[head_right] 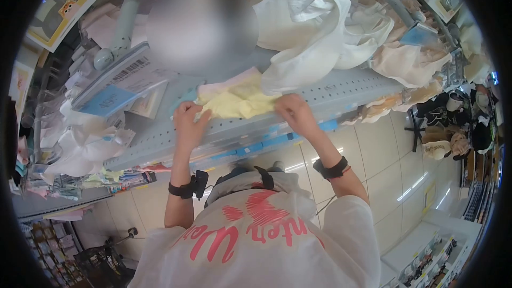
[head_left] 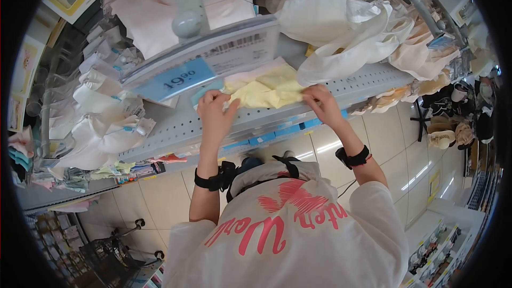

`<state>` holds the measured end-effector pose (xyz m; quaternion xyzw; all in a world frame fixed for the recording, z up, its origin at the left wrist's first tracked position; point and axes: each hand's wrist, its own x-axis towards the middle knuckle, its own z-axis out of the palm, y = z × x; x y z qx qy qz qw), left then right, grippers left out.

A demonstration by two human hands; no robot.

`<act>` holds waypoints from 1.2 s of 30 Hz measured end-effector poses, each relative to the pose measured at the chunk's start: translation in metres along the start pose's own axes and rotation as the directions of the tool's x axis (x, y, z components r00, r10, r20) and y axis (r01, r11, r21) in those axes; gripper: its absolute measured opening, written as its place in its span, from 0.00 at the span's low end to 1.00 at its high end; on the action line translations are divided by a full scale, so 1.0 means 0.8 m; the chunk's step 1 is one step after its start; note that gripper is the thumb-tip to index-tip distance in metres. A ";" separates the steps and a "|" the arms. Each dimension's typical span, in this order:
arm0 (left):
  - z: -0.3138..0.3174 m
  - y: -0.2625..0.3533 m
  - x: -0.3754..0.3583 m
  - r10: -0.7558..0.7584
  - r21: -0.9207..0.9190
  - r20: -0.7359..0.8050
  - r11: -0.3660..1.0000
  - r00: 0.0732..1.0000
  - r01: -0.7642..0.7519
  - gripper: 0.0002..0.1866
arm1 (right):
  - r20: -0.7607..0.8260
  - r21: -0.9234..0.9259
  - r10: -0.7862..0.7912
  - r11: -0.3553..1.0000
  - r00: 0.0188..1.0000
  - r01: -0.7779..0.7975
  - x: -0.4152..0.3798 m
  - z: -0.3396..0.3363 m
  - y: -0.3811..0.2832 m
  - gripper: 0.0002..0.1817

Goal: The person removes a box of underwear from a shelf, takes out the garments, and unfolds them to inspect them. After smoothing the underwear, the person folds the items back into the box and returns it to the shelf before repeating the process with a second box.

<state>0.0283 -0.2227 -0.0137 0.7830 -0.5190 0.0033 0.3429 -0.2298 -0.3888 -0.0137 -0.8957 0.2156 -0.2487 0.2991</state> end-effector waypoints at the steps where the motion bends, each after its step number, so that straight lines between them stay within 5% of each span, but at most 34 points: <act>1: -0.001 -0.005 -0.001 -0.045 -0.069 0.033 0.997 0.998 0.047 0.14 | 0.026 0.047 0.232 0.971 0.972 -0.233 0.000 -0.001 -0.001 0.10; 5: -0.009 -0.003 0.001 -0.066 -0.074 0.071 0.995 0.995 0.071 0.09 | -0.076 0.007 0.310 0.951 0.948 -0.310 0.043 0.012 0.008 0.09; 7: -0.016 0.004 0.004 -0.070 -0.006 0.103 0.997 0.992 0.071 0.08 | -0.165 -0.378 -0.061 0.926 0.984 -0.006 0.059 0.017 0.019 0.10; 9: -0.024 0.013 0.004 -0.080 0.063 0.132 0.995 0.988 0.072 0.08 | -0.158 -0.382 -0.062 0.924 0.985 -0.003 0.069 0.015 0.005 0.10; 12: -0.028 0.033 0.004 0.036 0.150 -0.031 0.988 0.999 -0.031 0.12 | -0.156 -0.382 -0.116 0.923 0.981 0.048 0.068 0.010 -0.022 0.10; 14: -0.024 0.045 0.006 0.222 -0.020 -0.067 0.974 0.973 -0.224 0.15 | -0.157 -0.376 -0.173 0.921 0.972 0.104 0.068 0.014 -0.032 0.10; 17: 0.000 0.058 0.013 0.248 -0.209 -0.026 0.946 0.968 -0.248 0.12 | -0.037 -0.115 -0.127 0.986 0.991 0.122 0.069 0.025 -0.040 0.10; 20: 0.020 0.052 0.019 0.245 -0.069 0.067 0.968 0.967 -0.241 0.07 | 0.030 -0.033 -0.063 0.997 0.998 0.064 0.077 0.035 -0.033 0.06; 22: 0.020 0.045 0.022 0.219 -0.054 0.100 0.975 0.970 -0.215 0.07 | -0.086 0.078 0.039 0.996 0.995 -0.032 0.076 0.048 -0.003 0.07; 30: 0.013 0.023 0.026 0.124 -0.266 0.170 0.961 0.978 -0.075 0.08 | -0.227 -0.097 0.075 0.990 0.971 -0.099 0.056 0.050 0.014 0.07; 33: 0.007 0.047 0.027 0.076 -0.056 0.141 0.996 0.987 -0.069 0.08 | -0.227 -0.218 0.164 0.952 0.960 -0.214 0.056 0.050 -0.011 0.08; 36: 0.005 0.056 0.022 0.277 -0.045 -0.058 0.959 0.959 -0.280 0.10 | -0.269 -0.252 0.188 0.933 0.945 -0.257 0.056 0.051 -0.014 0.10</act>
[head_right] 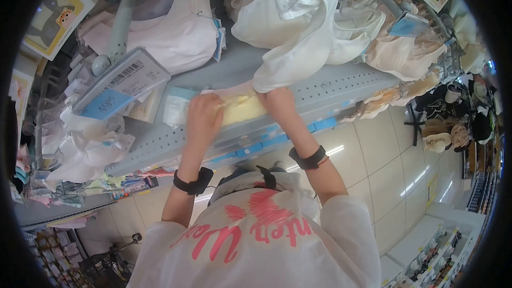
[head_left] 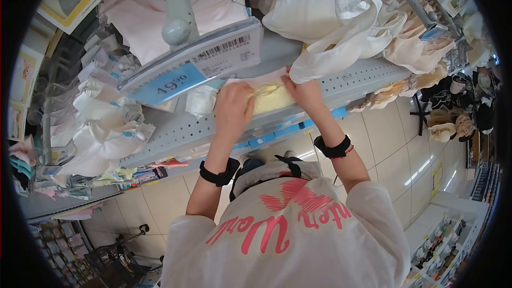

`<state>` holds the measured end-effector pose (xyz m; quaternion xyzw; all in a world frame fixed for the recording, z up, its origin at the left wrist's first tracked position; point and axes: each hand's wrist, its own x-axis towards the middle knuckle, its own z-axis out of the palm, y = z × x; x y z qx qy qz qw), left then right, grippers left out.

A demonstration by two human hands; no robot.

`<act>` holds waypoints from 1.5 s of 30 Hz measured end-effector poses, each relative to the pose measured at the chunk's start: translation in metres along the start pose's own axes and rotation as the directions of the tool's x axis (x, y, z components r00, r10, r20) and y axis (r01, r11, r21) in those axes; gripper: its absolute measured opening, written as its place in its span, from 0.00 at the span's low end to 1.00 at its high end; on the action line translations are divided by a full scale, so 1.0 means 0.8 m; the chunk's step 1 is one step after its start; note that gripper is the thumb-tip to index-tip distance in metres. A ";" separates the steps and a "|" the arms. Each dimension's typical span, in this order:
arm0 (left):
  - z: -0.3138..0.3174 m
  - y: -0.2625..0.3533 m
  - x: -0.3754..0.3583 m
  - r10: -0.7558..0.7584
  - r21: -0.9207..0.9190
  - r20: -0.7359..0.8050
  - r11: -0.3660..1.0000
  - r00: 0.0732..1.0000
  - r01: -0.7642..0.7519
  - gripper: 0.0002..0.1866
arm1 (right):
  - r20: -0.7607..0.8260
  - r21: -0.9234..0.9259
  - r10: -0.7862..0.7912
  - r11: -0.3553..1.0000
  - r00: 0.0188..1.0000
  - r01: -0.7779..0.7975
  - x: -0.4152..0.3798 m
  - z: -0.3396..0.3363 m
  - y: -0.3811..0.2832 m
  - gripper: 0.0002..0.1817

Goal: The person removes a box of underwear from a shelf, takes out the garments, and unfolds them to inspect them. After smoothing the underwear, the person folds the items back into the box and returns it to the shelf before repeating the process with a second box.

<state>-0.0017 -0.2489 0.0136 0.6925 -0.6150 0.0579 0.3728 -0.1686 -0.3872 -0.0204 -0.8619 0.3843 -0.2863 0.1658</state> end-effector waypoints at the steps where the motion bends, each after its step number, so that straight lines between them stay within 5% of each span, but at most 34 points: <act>1: 0.005 -0.002 -0.007 0.158 -0.098 0.120 0.984 0.980 -0.146 0.13 | -0.022 0.011 -0.006 1.000 1.000 0.006 -0.001 0.001 0.001 0.11; 2: 0.006 -0.002 -0.012 0.315 -0.208 0.219 0.940 0.923 -0.271 0.15 | -0.017 0.013 -0.008 1.000 1.000 0.008 -0.002 -0.001 -0.002 0.11; 5: 0.012 0.008 -0.022 0.264 -0.115 0.313 0.964 0.912 -0.239 0.17 | 0.043 0.051 0.066 0.996 0.997 -0.069 -0.008 -0.006 -0.005 0.13; 8: 0.016 0.010 -0.022 0.206 -0.116 0.320 0.977 0.925 -0.178 0.16 | -0.125 0.071 -0.072 0.994 0.990 0.082 -0.018 -0.015 -0.006 0.16; 10: 0.016 0.011 -0.022 0.198 -0.173 0.282 0.973 0.939 -0.153 0.16 | -0.233 -0.073 -0.216 0.976 0.948 0.204 -0.028 -0.040 -0.045 0.20; 12: 0.009 0.009 -0.026 0.194 -0.230 0.247 0.964 0.949 -0.137 0.16 | -0.064 0.253 -0.397 0.881 0.915 0.400 -0.050 -0.025 -0.067 0.27; 14: -0.009 0.001 -0.033 0.021 -0.230 0.251 0.973 0.968 0.038 0.16 | 0.101 0.397 -0.362 0.869 0.927 0.296 -0.064 -0.015 -0.109 0.31; 16: -0.034 -0.022 -0.032 0.116 -0.227 0.038 0.968 0.993 -0.104 0.17 | 0.089 0.364 -0.346 0.884 0.934 0.293 -0.061 0.004 -0.124 0.34; 17: -0.048 -0.032 -0.031 0.040 -0.201 0.014 0.979 0.999 -0.036 0.16 | 0.079 0.330 -0.335 0.898 0.939 0.292 -0.060 0.012 -0.128 0.37; 21: -0.069 -0.072 -0.026 -0.207 -0.088 0.011 0.974 0.978 0.207 0.14 | 0.092 0.139 -0.389 0.917 0.917 0.375 -0.059 0.043 -0.124 0.33; 24: -0.065 -0.087 -0.029 -0.149 -0.060 0.224 0.984 0.963 0.166 0.13 | 0.012 0.128 -0.396 0.911 0.918 0.392 -0.068 0.051 -0.114 0.29; 28: -0.068 -0.068 -0.034 -0.092 -0.167 0.284 0.975 0.954 0.144 0.13 | -0.028 0.096 -0.335 0.937 0.942 0.336 -0.068 0.035 -0.100 0.21; 33: -0.071 -0.043 -0.029 -0.143 -0.070 0.334 0.982 0.932 0.175 0.10 | -0.038 0.061 -0.335 0.940 0.942 0.336 -0.062 0.028 -0.093 0.14; 35: -0.073 -0.039 -0.024 -0.149 -0.074 0.342 0.980 0.928 0.185 0.10 | -0.083 0.372 0.091 0.927 0.992 -0.054 -0.057 0.027 -0.099 0.11; 38: -0.068 -0.037 -0.021 -0.200 -0.084 0.352 0.966 0.914 0.244 0.08 | -0.076 0.529 0.343 0.810 0.936 -0.254 -0.036 0.028 -0.081 0.08; 40: -0.062 -0.036 -0.019 -0.233 -0.096 0.357 0.954 0.904 0.284 0.08 | -0.128 0.463 0.326 0.855 0.937 -0.234 -0.034 0.033 -0.071 0.09; 43: -0.048 -0.038 -0.022 -0.028 -0.229 0.361 0.966 0.932 0.118 0.10 | -0.141 0.384 0.326 0.888 0.935 -0.252 -0.039 0.033 -0.081 0.11; 45: -0.037 -0.038 -0.019 0.257 -0.286 0.307 0.943 0.916 -0.169 0.12 | -0.114 0.366 0.347 0.886 0.931 -0.285 -0.042 0.024 -0.093 0.14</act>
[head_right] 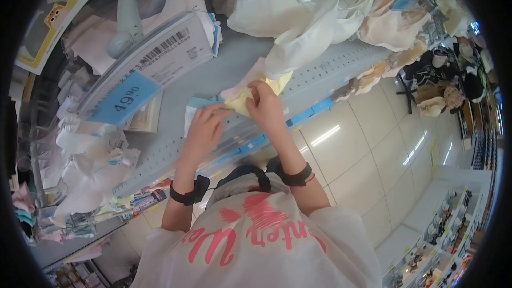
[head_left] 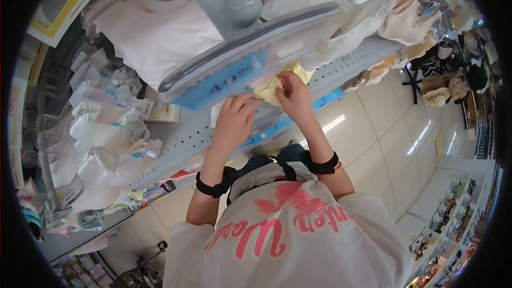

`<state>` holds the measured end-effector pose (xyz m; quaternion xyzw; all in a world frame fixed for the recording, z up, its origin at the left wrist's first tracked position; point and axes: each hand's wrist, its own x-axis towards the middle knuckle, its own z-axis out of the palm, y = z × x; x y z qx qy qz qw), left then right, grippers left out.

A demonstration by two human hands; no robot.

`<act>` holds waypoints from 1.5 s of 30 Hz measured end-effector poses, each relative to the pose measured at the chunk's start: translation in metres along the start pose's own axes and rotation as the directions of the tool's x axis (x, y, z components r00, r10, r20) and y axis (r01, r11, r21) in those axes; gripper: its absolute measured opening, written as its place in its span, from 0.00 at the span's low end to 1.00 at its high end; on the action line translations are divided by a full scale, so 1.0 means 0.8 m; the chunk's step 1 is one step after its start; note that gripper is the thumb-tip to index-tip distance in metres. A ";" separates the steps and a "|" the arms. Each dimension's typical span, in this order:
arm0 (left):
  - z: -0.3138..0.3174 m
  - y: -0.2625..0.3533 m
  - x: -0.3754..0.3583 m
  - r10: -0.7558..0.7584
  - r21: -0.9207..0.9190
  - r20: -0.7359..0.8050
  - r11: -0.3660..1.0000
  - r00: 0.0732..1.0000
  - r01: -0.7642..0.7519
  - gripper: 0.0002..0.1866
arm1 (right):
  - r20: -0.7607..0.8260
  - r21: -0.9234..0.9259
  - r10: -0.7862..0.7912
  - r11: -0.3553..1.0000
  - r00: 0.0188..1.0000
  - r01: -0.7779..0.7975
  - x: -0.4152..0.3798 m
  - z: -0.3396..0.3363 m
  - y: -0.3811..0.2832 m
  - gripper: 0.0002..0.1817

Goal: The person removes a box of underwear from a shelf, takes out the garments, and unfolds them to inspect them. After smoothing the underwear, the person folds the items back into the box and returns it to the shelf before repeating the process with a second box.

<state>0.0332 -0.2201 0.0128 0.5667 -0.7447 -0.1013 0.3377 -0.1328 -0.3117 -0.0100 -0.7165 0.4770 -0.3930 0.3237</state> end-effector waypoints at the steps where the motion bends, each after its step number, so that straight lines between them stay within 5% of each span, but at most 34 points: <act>1: 0.003 0.001 0.001 0.012 -0.007 0.003 1.000 1.000 -0.012 0.12 | 0.009 0.073 -0.025 0.997 1.000 0.025 -0.003 -0.006 -0.007 0.15; 3: 0.005 0.008 0.001 -0.057 0.087 0.052 0.995 0.997 0.052 0.13 | 0.012 0.136 -0.048 0.990 0.999 0.046 -0.006 -0.017 -0.002 0.16; 5: 0.006 0.009 0.001 -0.057 0.097 0.047 0.994 0.997 0.052 0.14 | -0.345 -0.104 -0.045 0.994 0.938 0.009 0.002 -0.033 0.029 0.18; 9: 0.007 0.010 0.003 -0.141 0.052 -0.026 0.989 0.990 0.142 0.14 | -0.377 -0.305 -0.028 0.947 0.926 -0.096 0.031 -0.065 0.074 0.21; 12: 0.013 0.021 0.023 0.004 -0.035 -0.040 0.999 0.999 -0.005 0.14 | -0.239 -0.321 0.049 0.939 0.970 -0.126 0.051 -0.073 0.064 0.23; 14: 0.024 0.029 0.038 0.063 0.058 -0.036 0.996 0.997 -0.061 0.14 | -0.038 -0.410 0.279 0.871 0.960 -0.270 0.058 -0.072 0.047 0.22; 19: 0.032 0.006 0.040 0.116 0.201 0.096 0.970 0.989 -0.134 0.14 | -0.058 -0.173 0.133 0.975 0.989 -0.141 0.064 -0.064 0.069 0.20; 25: -0.002 0.030 0.023 -0.161 0.235 0.171 0.965 0.972 0.118 0.13 | -0.118 0.154 0.174 0.976 0.978 -0.155 0.058 -0.061 0.057 0.18; 27: 0.009 0.042 0.034 0.009 0.068 0.012 0.998 1.000 -0.009 0.13 | -0.149 0.247 0.145 0.963 0.978 -0.105 0.053 -0.051 0.061 0.19; 29: 0.039 0.046 0.041 0.095 0.001 0.085 0.995 0.992 -0.095 0.13 | -0.160 0.282 0.142 0.955 0.977 -0.092 0.046 -0.045 0.060 0.20; 31: 0.064 0.043 0.047 0.182 -0.072 0.145 0.982 0.973 -0.173 0.13 | -0.091 0.251 0.176 0.957 0.980 -0.148 0.041 -0.050 0.052 0.20; 34: 0.080 0.028 0.062 0.102 0.048 0.019 0.994 0.995 -0.103 0.16 | 0.022 0.079 0.274 0.958 0.961 -0.275 0.030 -0.062 0.001 0.22; 36: 0.080 0.023 0.065 0.003 -0.067 -0.036 0.998 0.999 -0.005 0.13 | 0.065 -0.061 0.351 0.936 0.934 -0.348 0.018 -0.057 -0.006 0.24; 37: 0.078 0.021 0.059 0.001 -0.066 -0.034 0.998 0.999 -0.003 0.13 | 0.085 -0.088 0.012 0.996 0.996 -0.005 0.012 -0.049 0.005 0.27; 38: 0.064 0.026 0.055 -0.067 -0.094 -0.072 0.994 0.995 0.061 0.12 | 0.109 -0.107 -0.330 0.934 0.938 0.341 0.008 -0.044 0.010 0.30; 40: 0.030 0.036 0.047 -0.128 -0.123 -0.106 0.986 0.986 0.115 0.11 | 0.222 -0.154 -0.386 0.893 0.895 0.423 0.004 -0.038 0.000 0.32; 42: -0.005 0.042 0.027 -0.296 -0.175 0.015 0.940 0.955 0.294 0.08 | 0.407 -0.106 -0.420 0.861 0.811 0.498 -0.004 -0.038 0.001 0.34; 45: -0.025 0.038 -0.001 -0.210 -0.083 -0.012 0.975 0.978 0.208 0.08 | 0.338 0.111 -0.388 0.921 0.857 0.373 -0.011 -0.048 0.004 0.35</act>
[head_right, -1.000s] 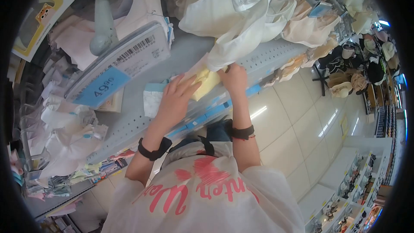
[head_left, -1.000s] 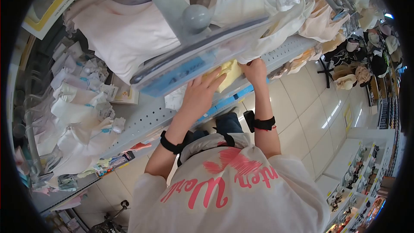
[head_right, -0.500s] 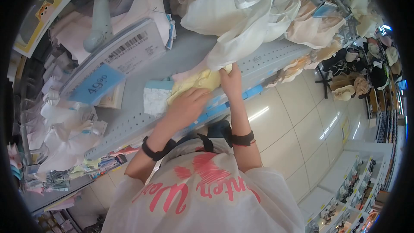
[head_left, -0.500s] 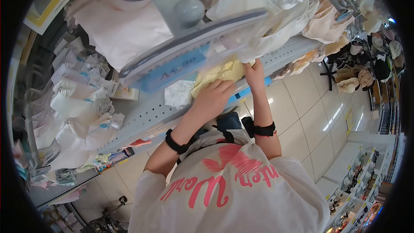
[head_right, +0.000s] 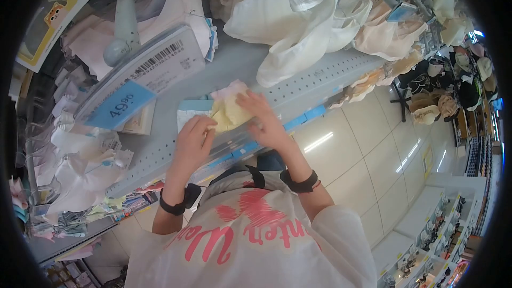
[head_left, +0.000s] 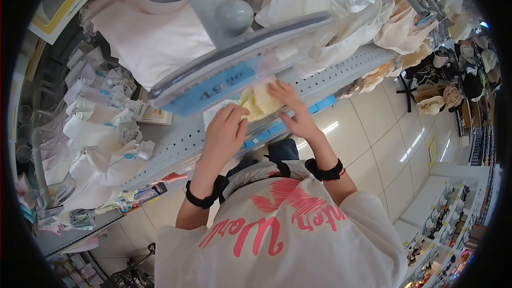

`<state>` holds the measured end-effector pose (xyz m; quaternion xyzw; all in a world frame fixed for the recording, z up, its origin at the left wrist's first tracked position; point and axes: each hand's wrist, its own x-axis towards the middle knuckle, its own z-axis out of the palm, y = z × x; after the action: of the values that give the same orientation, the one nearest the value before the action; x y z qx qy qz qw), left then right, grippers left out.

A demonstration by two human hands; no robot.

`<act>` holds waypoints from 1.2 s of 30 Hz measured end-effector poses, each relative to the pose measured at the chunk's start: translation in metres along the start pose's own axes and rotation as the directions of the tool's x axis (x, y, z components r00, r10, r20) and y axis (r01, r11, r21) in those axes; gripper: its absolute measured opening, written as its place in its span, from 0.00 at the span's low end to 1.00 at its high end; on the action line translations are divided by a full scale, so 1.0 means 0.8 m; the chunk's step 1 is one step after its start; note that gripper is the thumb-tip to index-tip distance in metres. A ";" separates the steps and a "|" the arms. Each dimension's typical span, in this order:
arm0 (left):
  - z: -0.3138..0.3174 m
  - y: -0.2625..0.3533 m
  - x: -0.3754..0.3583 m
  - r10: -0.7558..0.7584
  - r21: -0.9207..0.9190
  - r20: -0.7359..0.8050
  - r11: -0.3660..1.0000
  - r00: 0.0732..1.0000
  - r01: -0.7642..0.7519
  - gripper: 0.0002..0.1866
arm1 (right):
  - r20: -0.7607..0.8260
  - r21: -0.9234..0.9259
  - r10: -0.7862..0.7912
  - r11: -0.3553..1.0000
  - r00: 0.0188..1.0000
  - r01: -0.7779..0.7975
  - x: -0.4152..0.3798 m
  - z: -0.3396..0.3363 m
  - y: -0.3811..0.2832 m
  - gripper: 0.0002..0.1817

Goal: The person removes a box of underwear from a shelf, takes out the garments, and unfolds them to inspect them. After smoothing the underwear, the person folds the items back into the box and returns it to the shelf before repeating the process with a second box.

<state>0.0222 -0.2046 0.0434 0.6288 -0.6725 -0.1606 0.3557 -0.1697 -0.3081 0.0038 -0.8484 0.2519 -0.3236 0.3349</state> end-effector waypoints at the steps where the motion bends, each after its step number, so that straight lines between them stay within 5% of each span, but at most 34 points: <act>1: -0.002 0.000 -0.005 -0.002 0.000 -0.002 1.000 1.000 0.002 0.08 | 0.002 0.000 -0.001 1.000 1.000 0.001 -0.002 -0.003 0.009 0.35; 3: -0.003 0.000 -0.014 -0.036 -0.051 0.164 0.998 0.986 0.045 0.08 | -0.251 0.151 0.141 0.983 0.958 -0.105 -0.003 -0.007 0.020 0.36; 4: 0.001 -0.001 -0.016 -0.043 -0.050 0.161 0.997 0.986 0.052 0.08 | -0.244 0.154 0.140 0.983 0.960 -0.104 -0.005 -0.008 0.021 0.36; 6: 0.014 -0.004 -0.015 0.051 0.026 0.092 0.998 0.994 -0.054 0.10 | -0.038 -0.150 -0.002 0.989 0.999 -0.004 0.009 -0.019 -0.003 0.34; 10: 0.028 -0.003 -0.007 0.080 0.083 0.079 0.993 0.994 -0.087 0.11 | 0.043 -0.138 -0.091 0.986 0.995 0.096 0.011 -0.005 0.026 0.28; 11: 0.033 -0.002 -0.003 0.090 0.110 0.079 0.989 0.993 -0.098 0.12 | -0.186 0.015 0.142 0.990 0.972 -0.141 0.015 0.003 0.025 0.24; 12: 0.037 -0.001 -0.001 0.100 0.137 0.082 0.984 0.992 -0.110 0.14 | -0.363 0.216 0.391 0.918 0.846 -0.332 0.016 0.009 0.024 0.21; 13: 0.042 -0.003 0.003 0.098 0.139 0.081 0.984 0.992 -0.109 0.14 | -0.362 0.217 0.391 0.918 0.847 -0.331 0.015 0.009 0.024 0.21; 15: 0.054 -0.008 0.010 0.141 0.177 0.072 0.972 0.987 -0.152 0.16 | -0.282 -0.425 0.123 0.873 0.951 -0.239 0.015 0.008 0.026 0.18; 16: 0.057 -0.010 0.012 0.143 0.176 0.075 0.972 0.987 -0.154 0.16 | -0.285 -0.425 0.125 0.872 0.950 -0.242 0.015 0.009 0.025 0.18; 18: 0.062 -0.012 0.017 0.116 0.122 0.052 0.985 0.992 -0.122 0.16 | -0.245 -0.026 0.415 0.901 0.876 -0.434 0.020 0.017 0.022 0.17; 22: 0.054 -0.007 0.007 0.074 0.076 0.043 0.994 0.996 -0.077 0.15 | -0.295 0.339 0.456 0.872 0.839 -0.354 0.037 0.024 -0.010 0.19; 25: 0.023 -0.001 -0.005 0.048 0.021 -0.042 0.999 0.998 -0.048 0.11 | -0.321 0.074 0.329 0.944 0.888 -0.323 0.045 0.032 -0.044 0.21; 27: 0.010 -0.011 -0.012 -0.325 -0.249 -0.041 0.919 0.945 0.305 0.12 | -0.208 -0.154 -0.157 0.980 0.965 0.126 0.043 0.049 -0.042 0.24; 28: 0.009 -0.023 -0.015 -0.329 -0.247 -0.040 0.918 0.943 0.310 0.12 | -0.207 -0.150 -0.155 0.981 0.966 0.125 0.041 0.058 -0.042 0.24; 30: 0.011 -0.045 -0.011 -0.474 -0.571 0.057 0.706 0.878 0.418 0.15 | 0.036 -0.098 -0.248 0.963 0.968 0.251 0.036 0.071 -0.044 0.26; 34: 0.005 -0.041 0.000 -0.446 -0.402 0.096 0.800 0.890 0.445 0.18 | 0.057 0.086 -0.261 0.963 0.964 0.256 0.017 0.058 -0.039 0.21; 36: 0.007 -0.033 0.006 -0.430 -0.219 0.096 0.871 0.898 0.441 0.17 | -0.276 0.125 -0.076 0.986 0.958 0.114 0.002 0.050 -0.018 0.21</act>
<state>0.0378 -0.2144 0.0233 0.7137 -0.4974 -0.3289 0.3674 -0.1368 -0.2837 -0.0079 -0.7817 0.2307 -0.4691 0.3400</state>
